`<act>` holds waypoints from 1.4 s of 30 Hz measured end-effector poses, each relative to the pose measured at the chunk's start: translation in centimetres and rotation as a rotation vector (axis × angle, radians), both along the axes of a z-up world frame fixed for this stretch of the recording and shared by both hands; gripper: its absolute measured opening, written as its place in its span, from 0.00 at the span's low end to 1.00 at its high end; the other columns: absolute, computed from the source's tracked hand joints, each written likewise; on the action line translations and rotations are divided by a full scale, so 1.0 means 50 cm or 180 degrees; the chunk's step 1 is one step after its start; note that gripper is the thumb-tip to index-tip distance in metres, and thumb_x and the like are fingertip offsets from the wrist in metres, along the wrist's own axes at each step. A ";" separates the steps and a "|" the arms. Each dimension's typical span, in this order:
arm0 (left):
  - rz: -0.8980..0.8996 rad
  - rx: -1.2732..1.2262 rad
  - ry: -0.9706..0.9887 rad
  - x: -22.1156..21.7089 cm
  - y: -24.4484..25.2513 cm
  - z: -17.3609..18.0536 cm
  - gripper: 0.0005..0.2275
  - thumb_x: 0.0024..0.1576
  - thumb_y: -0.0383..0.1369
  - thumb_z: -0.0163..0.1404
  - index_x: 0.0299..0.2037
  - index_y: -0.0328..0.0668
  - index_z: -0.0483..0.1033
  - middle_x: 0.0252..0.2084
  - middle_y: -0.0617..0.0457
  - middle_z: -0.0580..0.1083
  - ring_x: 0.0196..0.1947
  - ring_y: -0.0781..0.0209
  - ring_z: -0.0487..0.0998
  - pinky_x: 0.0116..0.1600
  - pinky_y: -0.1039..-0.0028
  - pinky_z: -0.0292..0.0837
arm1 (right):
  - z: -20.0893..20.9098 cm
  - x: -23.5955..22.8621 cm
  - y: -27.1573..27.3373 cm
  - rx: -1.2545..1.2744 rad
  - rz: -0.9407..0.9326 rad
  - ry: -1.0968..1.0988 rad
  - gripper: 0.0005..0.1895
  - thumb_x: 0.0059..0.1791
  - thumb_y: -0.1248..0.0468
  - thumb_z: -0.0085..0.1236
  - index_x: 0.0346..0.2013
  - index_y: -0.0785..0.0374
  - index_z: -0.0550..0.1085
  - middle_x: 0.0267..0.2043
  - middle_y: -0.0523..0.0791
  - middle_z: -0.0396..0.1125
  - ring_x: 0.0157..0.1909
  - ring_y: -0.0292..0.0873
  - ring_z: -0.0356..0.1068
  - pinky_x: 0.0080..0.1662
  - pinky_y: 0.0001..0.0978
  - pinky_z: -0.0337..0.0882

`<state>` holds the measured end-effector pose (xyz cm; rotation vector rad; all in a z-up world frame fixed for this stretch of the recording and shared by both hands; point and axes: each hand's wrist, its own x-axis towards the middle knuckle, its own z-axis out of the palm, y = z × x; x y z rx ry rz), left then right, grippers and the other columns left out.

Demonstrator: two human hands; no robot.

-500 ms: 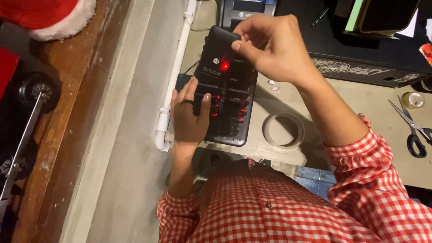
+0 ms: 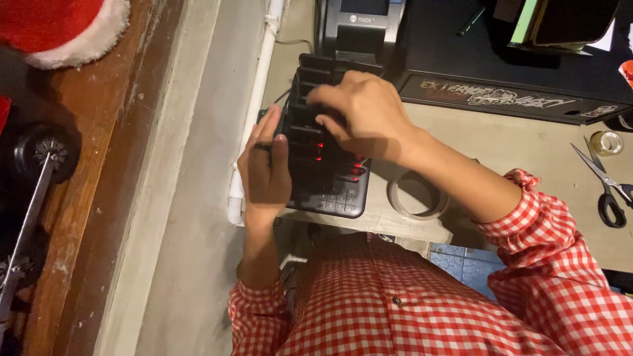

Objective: The person applies a small piece of tape to a black electronic device, then uses a marker to write on the tape. They place the device into a charging station, remove it, and repeat the labeling process. Finally, they cut a piece of tape from a roll and apply it to the device.

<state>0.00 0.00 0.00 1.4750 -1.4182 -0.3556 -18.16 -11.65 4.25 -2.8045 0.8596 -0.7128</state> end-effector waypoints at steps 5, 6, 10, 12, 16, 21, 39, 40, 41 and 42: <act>-0.0709 -0.0104 -0.0382 0.013 -0.023 -0.038 0.21 0.70 0.37 0.32 0.68 0.32 0.64 0.69 0.37 0.68 0.72 0.39 0.67 0.77 0.49 0.53 | -0.012 -0.005 0.001 -0.1210 0.0151 0.0295 0.04 0.49 0.60 0.69 0.33 0.54 0.80 0.36 0.40 0.67 0.41 0.48 0.62 0.34 0.39 0.65; -0.0701 -0.0106 -0.0389 0.017 -0.025 -0.046 0.21 0.70 0.37 0.32 0.68 0.32 0.64 0.69 0.37 0.68 0.72 0.39 0.67 0.77 0.49 0.53 | -0.016 -0.009 0.008 -0.1213 0.0157 0.0286 0.04 0.49 0.60 0.69 0.33 0.54 0.80 0.36 0.40 0.67 0.41 0.48 0.62 0.34 0.39 0.65; -0.0455 0.0032 -0.0859 0.019 -0.031 -0.037 0.27 0.69 0.48 0.32 0.68 0.33 0.66 0.68 0.35 0.68 0.68 0.35 0.67 0.75 0.48 0.46 | -0.003 -0.028 0.011 -0.1080 0.0221 0.0150 0.07 0.49 0.60 0.59 0.40 0.51 0.80 0.43 0.42 0.65 0.45 0.47 0.64 0.45 0.40 0.61; -0.0504 0.0047 -0.0785 0.015 -0.021 -0.014 0.29 0.69 0.50 0.31 0.69 0.31 0.65 0.69 0.33 0.66 0.69 0.33 0.66 0.75 0.47 0.44 | 0.011 -0.031 0.013 -0.0698 0.0393 0.0011 0.08 0.50 0.60 0.57 0.42 0.54 0.80 0.47 0.43 0.66 0.48 0.48 0.65 0.46 0.42 0.61; -0.0580 0.0046 -0.0627 0.010 -0.021 0.015 0.31 0.69 0.51 0.26 0.72 0.31 0.57 0.74 0.36 0.60 0.76 0.43 0.60 0.79 0.48 0.42 | 0.009 -0.019 0.011 -0.0906 0.0104 0.0284 0.16 0.49 0.62 0.60 0.51 0.60 0.80 0.49 0.43 0.69 0.49 0.51 0.63 0.45 0.48 0.57; -0.0700 0.0112 -0.0751 0.008 -0.032 0.011 0.30 0.68 0.50 0.27 0.71 0.33 0.60 0.74 0.39 0.62 0.76 0.43 0.60 0.79 0.50 0.39 | -0.001 -0.006 0.017 -0.1580 0.0017 0.0324 0.21 0.41 0.63 0.63 0.49 0.63 0.79 0.47 0.44 0.69 0.45 0.50 0.64 0.45 0.48 0.59; -0.0638 -0.0105 -0.1749 -0.015 -0.056 0.064 0.39 0.64 0.60 0.32 0.73 0.32 0.59 0.77 0.44 0.57 0.79 0.41 0.57 0.77 0.33 0.29 | 0.033 -0.014 -0.134 -0.0134 0.0285 -0.0283 0.22 0.50 0.70 0.50 0.59 0.64 0.76 0.54 0.49 0.74 0.52 0.55 0.67 0.48 0.50 0.49; -0.0711 -0.0122 -0.1783 -0.019 -0.066 0.071 0.39 0.64 0.60 0.31 0.71 0.27 0.61 0.75 0.40 0.59 0.77 0.43 0.57 0.76 0.35 0.30 | 0.024 -0.008 -0.152 -0.0154 0.0389 -0.0202 0.14 0.51 0.65 0.59 0.52 0.63 0.79 0.47 0.49 0.76 0.47 0.54 0.71 0.44 0.48 0.57; -0.0766 -0.0156 -0.1826 -0.020 -0.079 0.081 0.40 0.64 0.60 0.30 0.68 0.22 0.64 0.73 0.36 0.61 0.76 0.45 0.56 0.76 0.37 0.31 | 0.018 0.001 -0.176 -0.0196 0.0505 -0.0127 0.10 0.53 0.60 0.68 0.45 0.63 0.81 0.41 0.48 0.78 0.41 0.54 0.76 0.40 0.46 0.65; -0.0749 -0.0161 -0.1831 -0.018 -0.082 0.076 0.40 0.64 0.60 0.30 0.68 0.22 0.64 0.73 0.36 0.61 0.76 0.45 0.56 0.76 0.37 0.31 | 0.011 0.010 -0.180 -0.0206 0.0520 -0.0130 0.10 0.53 0.60 0.68 0.45 0.63 0.81 0.41 0.48 0.78 0.41 0.54 0.76 0.40 0.46 0.65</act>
